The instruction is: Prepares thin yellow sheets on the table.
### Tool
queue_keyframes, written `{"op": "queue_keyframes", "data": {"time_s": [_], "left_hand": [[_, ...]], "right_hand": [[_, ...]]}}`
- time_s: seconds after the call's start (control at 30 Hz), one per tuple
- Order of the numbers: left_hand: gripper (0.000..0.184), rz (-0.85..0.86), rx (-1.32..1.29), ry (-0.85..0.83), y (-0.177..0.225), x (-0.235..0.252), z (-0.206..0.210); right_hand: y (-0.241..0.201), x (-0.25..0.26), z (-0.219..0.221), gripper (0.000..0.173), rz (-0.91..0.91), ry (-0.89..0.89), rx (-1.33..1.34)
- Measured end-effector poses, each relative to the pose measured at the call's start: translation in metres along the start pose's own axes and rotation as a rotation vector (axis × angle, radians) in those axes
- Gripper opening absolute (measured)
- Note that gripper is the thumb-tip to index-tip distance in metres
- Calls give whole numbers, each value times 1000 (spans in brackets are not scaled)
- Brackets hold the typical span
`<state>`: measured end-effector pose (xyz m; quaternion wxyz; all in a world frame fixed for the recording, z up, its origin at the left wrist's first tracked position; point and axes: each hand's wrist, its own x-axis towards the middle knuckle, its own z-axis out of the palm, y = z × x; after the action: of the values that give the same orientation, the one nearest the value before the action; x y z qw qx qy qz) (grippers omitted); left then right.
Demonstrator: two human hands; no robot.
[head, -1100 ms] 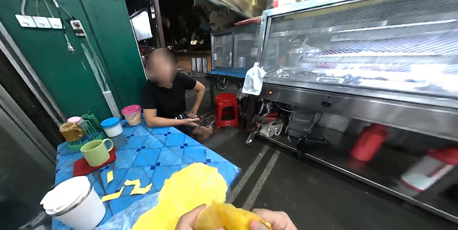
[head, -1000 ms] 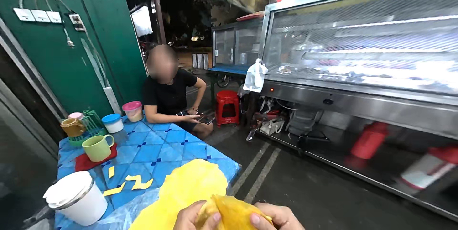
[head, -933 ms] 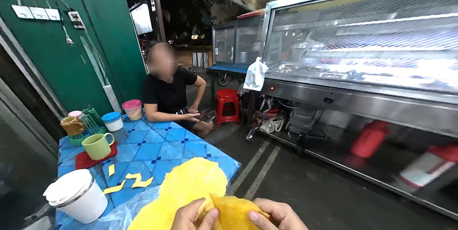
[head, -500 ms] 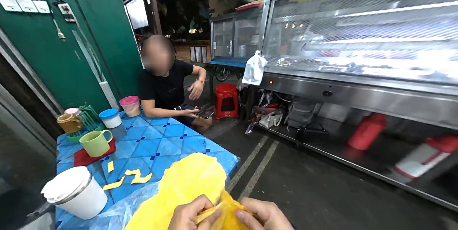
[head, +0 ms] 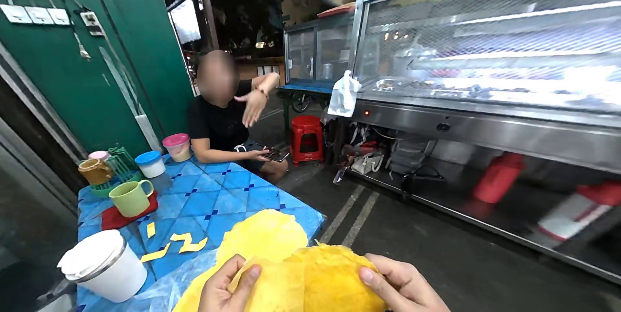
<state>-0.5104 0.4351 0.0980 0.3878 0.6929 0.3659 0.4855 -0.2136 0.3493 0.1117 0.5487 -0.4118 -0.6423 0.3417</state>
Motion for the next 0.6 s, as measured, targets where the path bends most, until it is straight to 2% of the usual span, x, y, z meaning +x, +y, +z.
{"op": "queue_keyframes", "data": {"time_s": [0.37,0.6], "left_hand": [[12,-39,96,73,-1,2,-17],[9,-61,106,205,-4,4,-36]], "right_hand": [[-7,-3,-9,27,-8,59,-241],[-10,-8,-24,22,-3,218,-161]]}}
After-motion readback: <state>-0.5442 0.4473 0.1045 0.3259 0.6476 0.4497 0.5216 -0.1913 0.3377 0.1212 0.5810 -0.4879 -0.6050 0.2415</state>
